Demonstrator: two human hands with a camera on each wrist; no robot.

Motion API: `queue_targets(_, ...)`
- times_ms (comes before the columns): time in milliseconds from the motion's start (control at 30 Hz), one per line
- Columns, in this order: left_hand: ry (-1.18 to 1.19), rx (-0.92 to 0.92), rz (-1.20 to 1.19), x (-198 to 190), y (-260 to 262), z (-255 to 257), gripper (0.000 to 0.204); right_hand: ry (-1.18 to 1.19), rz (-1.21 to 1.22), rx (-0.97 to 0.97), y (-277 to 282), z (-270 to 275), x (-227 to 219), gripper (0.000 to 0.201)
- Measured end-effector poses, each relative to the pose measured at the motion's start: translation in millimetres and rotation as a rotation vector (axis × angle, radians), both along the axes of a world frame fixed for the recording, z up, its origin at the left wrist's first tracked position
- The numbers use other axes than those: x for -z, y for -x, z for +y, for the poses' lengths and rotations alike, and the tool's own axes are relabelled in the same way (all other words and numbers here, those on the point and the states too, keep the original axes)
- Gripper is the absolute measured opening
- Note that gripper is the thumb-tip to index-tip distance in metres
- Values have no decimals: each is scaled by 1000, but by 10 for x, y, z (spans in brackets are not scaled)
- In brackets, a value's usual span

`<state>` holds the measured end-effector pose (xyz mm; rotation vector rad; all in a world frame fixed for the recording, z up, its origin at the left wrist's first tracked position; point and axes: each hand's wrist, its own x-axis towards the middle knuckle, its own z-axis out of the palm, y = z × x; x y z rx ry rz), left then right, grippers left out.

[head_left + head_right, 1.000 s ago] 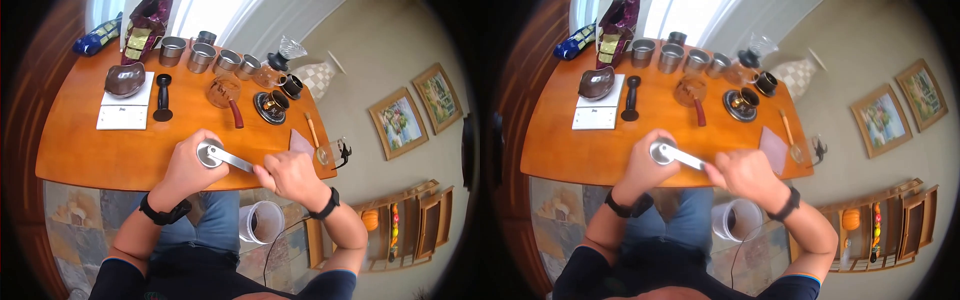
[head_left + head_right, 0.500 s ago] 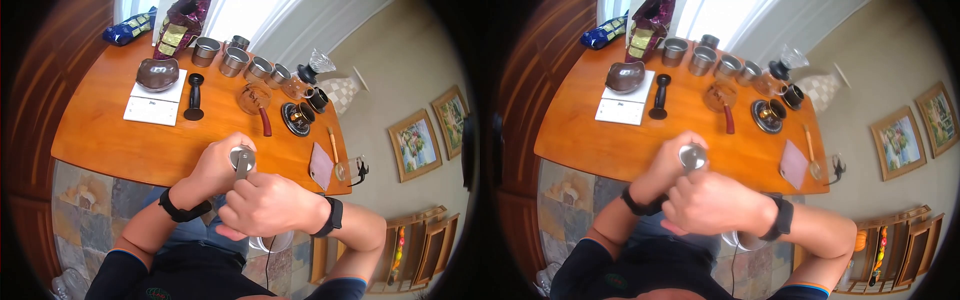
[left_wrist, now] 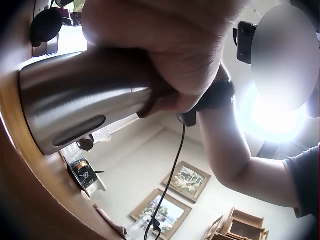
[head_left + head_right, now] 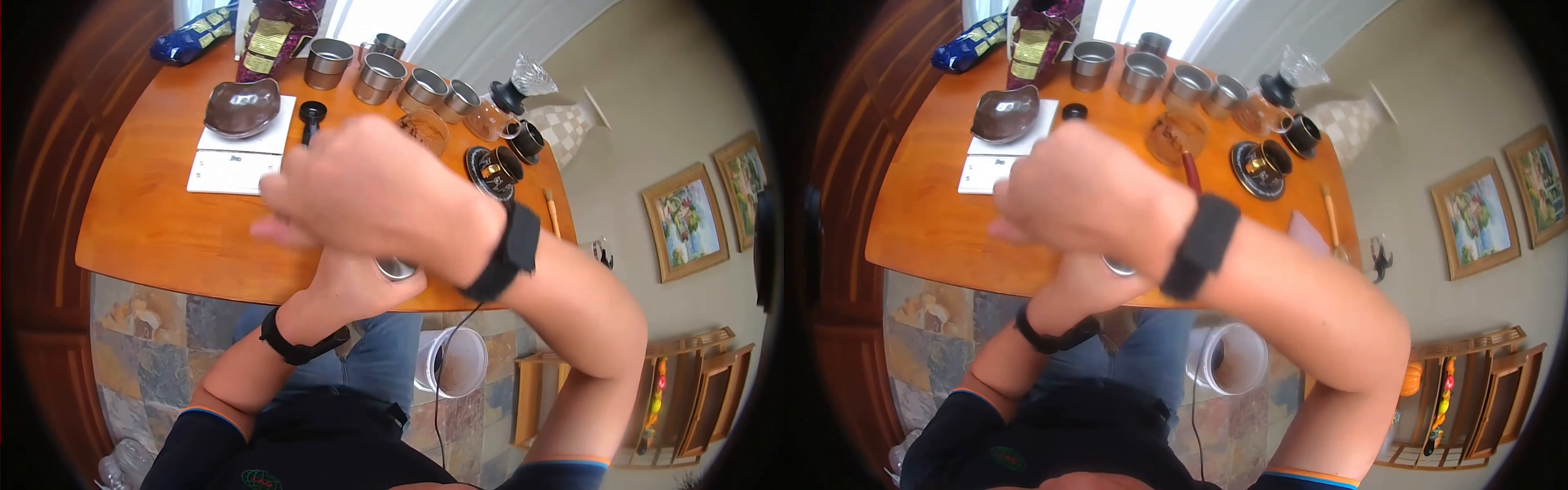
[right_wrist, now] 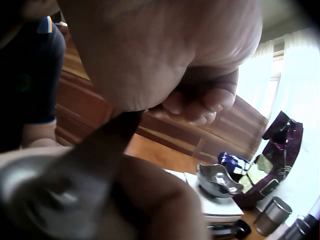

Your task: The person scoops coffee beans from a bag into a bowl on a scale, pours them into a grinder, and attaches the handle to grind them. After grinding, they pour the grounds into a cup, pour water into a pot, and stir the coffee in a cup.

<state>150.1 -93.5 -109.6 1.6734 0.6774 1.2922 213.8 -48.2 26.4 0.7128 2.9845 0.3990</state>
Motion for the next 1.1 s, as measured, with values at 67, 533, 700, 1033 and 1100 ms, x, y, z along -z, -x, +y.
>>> queue_targets(67, -91, -102, 4, 41, -48, 30, 34, -87, 100, 18, -118, 231, 12, 43)
queue_targets(533, 84, -65, -23, -73, 25, -43, 34, -85, 97, 587, -1349, 35, 193, 43)
queue_targets(700, 19, -113, -65, -43, 1, -38, 32, -143, 140, 484, -1567, -281, 230, 34)
queue_targets(1033, 47, -67, -35, -114, -20, -28, 35, -67, 144, 224, -1567, -957, 210, 30)
queue_targets(1100, 43, -66, -34, -93, -27, -33, 35, -91, 162, 193, -1510, -1026, 241, 33)
